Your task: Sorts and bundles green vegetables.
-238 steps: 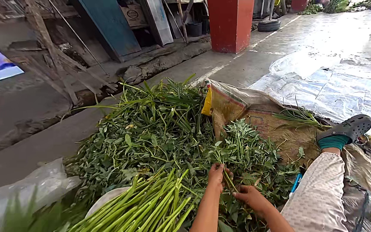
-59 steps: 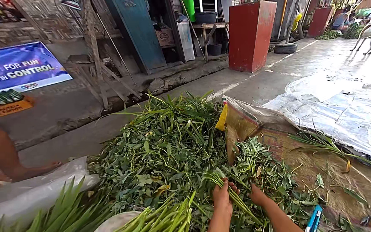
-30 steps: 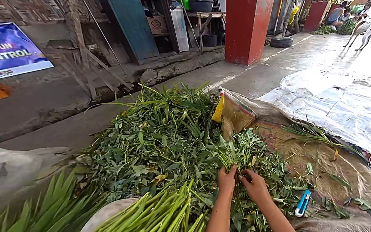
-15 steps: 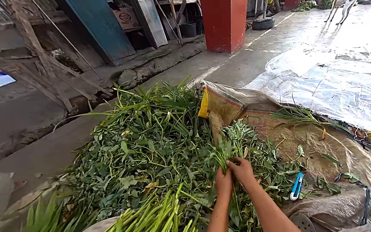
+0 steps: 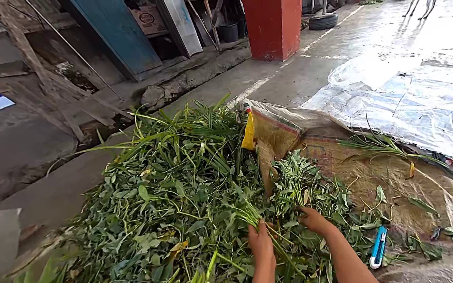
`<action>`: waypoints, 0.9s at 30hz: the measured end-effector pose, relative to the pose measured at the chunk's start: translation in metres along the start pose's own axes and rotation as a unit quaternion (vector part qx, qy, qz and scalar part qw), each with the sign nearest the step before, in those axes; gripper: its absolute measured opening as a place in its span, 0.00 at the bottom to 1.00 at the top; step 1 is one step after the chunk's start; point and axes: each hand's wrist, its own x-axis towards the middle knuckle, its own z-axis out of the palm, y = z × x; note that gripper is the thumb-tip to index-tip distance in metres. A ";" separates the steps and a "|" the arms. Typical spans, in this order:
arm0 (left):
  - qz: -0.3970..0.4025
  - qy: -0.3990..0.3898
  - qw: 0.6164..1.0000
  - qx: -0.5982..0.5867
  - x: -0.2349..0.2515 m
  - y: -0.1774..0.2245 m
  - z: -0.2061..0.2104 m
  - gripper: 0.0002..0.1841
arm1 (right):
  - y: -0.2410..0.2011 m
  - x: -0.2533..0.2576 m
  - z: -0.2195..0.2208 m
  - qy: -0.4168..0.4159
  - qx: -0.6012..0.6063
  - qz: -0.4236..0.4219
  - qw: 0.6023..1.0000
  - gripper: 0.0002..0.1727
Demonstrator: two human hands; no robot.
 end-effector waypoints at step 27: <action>-0.007 -0.076 0.992 -0.102 -0.032 0.023 0.005 0.12 | 0.010 -0.040 -0.038 0.113 0.449 -0.073 0.884 0.19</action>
